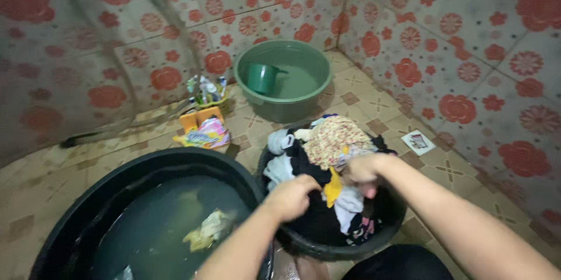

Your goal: The person hand washes various garments in a black basin filled with soapy water. They repeatedly submerge, scrub, and wring out items including a brown patterned cloth, a blue shirt, and a yellow garment, placing each cleaned item into a pile beside the basin.

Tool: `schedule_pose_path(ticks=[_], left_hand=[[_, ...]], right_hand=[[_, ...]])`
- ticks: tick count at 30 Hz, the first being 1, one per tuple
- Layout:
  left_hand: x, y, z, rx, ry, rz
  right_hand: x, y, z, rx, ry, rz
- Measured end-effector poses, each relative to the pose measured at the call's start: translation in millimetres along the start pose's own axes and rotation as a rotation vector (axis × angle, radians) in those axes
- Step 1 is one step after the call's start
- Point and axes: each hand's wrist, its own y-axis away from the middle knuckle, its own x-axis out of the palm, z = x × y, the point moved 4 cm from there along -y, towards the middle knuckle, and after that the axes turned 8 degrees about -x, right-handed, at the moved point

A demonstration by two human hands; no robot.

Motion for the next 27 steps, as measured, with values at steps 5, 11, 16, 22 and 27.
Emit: schedule_pose_path(ticks=[5, 11, 16, 22, 27], left_hand=[[-93.9, 63.3, 69.5, -0.363, -0.137, -0.176], [-133.1, 194.6, 179.5, -0.884, -0.166, -0.206], [-73.1, 313.7, 225.5, -1.320, -0.144, 0.164], [17.2, 379.8, 172.8, -1.469, -0.034, 0.521], [61.0, 377.3, 188.5, -1.330, -0.008, 0.364]], right_hand=[[2.4, -53.0, 172.9, -0.497, 0.365, -0.183], [110.5, -134.4, 284.7, -0.645, 0.452, -0.138], [214.2, -162.0, 291.6, -0.574, 0.439, 0.057], [274.5, -192.0, 272.4, -0.511, 0.638, 0.238], [293.6, -213.0, 268.0, -0.344, 0.831, 0.399]])
